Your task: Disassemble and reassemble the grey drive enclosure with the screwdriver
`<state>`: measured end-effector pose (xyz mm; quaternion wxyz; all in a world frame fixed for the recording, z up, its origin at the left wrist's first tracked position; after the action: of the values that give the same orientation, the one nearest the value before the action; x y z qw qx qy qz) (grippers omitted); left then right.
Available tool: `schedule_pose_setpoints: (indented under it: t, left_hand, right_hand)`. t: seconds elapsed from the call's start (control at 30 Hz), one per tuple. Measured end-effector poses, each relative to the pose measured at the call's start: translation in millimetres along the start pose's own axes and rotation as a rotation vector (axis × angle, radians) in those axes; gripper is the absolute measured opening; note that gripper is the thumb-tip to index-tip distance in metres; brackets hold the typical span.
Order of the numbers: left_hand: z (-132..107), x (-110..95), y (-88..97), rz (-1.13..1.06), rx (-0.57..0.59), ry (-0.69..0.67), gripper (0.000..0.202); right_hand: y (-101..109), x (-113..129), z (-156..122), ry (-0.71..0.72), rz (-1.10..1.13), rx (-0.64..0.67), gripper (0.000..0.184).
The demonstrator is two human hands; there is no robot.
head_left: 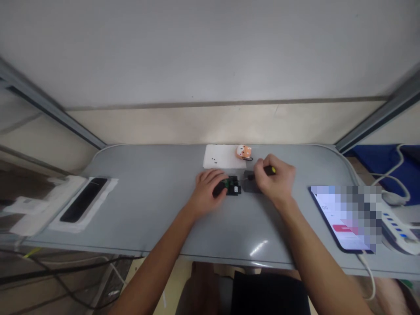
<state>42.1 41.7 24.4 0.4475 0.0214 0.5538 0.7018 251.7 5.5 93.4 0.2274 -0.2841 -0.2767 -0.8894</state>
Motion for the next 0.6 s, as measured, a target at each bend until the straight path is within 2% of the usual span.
schedule_pose_setpoints:
  t: [0.13,0.33,0.43,0.53,0.6]
  left_hand:
    - [-1.8,-4.3,-5.9,0.04,0.07,-0.04,0.024]
    - [-2.5,-4.0,-9.2,0.032,0.115,-0.046,0.023]
    - [-2.2,-5.3,-9.2,0.028,0.116,-0.049,0.025]
    - [-2.1,-5.3,-9.7,0.032,0.119,-0.045,0.027]
    - [-2.0,-5.1,-9.8,0.034,0.122,-0.043,0.026]
  right_hand:
    - [-9.7,11.1,-6.5,0.107,-0.051,0.049,0.031]
    - [-11.2,13.9,-8.8,0.16,-0.105,0.053,0.029]
    - [-14.6,14.8,-6.0,0.123,-0.105,0.104,0.027]
    - [-24.2,9.8,-4.7,0.023,-0.051,0.174,0.018]
    - [-33.5,6.2,-5.7,-0.025,0.048,0.22,0.026]
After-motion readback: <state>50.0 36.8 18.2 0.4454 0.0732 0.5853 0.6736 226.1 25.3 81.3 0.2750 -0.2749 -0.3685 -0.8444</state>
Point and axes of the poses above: each hand's wrist, its own z-axis towards the middle knuckle, its own y-axis out of the back of the hand, x = y × z, the point moved 7 cm from there along z, towards the middle knuckle, and after that the axes turned 3 degrees about -x, right-handed, at the moved point
